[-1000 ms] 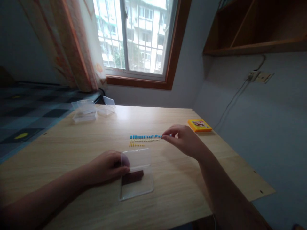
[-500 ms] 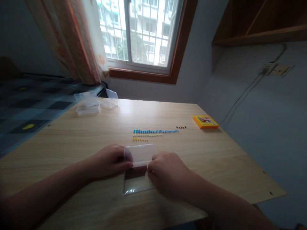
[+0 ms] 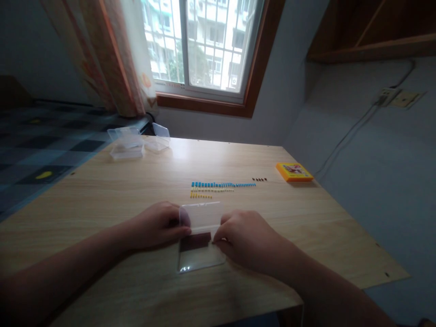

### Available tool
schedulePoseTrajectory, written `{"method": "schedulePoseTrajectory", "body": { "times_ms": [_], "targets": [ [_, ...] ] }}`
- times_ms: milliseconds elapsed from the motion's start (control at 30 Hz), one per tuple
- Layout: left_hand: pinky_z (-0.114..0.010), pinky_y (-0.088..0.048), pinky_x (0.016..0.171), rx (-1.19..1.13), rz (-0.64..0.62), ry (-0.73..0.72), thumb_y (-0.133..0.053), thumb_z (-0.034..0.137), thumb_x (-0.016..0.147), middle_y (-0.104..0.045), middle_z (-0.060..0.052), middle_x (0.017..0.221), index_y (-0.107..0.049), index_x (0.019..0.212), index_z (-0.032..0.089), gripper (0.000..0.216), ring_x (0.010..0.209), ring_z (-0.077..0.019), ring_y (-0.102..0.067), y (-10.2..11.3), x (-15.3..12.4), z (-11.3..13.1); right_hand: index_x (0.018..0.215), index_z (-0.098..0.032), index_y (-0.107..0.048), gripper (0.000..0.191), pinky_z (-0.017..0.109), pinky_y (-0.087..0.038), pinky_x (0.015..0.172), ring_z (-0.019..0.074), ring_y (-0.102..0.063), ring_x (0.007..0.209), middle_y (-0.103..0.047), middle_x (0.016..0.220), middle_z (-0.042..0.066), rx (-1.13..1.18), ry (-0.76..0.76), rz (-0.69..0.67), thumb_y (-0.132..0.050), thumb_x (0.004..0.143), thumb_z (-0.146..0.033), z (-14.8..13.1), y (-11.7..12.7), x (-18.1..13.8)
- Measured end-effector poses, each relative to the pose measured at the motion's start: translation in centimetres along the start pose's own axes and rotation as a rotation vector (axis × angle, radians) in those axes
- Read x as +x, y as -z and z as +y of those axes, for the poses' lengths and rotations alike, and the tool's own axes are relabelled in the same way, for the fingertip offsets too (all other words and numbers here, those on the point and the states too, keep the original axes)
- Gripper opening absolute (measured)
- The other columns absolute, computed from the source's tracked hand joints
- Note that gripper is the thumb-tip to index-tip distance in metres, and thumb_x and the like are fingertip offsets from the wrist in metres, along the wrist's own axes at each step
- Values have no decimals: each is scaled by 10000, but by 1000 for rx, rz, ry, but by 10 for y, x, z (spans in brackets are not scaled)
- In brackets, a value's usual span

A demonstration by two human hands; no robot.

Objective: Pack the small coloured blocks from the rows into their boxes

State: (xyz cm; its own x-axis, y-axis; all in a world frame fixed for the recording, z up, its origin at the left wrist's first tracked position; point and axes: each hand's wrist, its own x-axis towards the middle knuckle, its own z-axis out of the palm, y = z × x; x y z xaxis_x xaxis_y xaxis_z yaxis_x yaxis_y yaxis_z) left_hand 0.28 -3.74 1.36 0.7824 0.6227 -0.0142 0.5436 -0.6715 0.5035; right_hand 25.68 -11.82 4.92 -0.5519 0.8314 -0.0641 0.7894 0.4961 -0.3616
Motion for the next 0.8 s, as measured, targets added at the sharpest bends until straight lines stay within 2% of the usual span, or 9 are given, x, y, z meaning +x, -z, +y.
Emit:
{"method": "schedulePoseTrajectory", "body": {
  "times_ms": [233,800],
  "targets": [
    [-256,-430,667,7,3,0,-631,357,869,-747,3,778,-770,837,222,196,719,-159,-649,-1,0,-1,779,-220,-785,197,233,-343,625,101,-593,675,-713,777,-4,-20,1,-54,-636,889,-152,-6,-3,3],
    [-251,-431,661,10,-7,9,-627,348,860,-737,-1,759,-768,813,214,200,706,-156,-639,0,0,2,791,-221,-781,188,234,-326,619,101,-593,674,-703,790,0,-7,-23,-34,-637,899,-169,-5,-2,2]
  ]
}}
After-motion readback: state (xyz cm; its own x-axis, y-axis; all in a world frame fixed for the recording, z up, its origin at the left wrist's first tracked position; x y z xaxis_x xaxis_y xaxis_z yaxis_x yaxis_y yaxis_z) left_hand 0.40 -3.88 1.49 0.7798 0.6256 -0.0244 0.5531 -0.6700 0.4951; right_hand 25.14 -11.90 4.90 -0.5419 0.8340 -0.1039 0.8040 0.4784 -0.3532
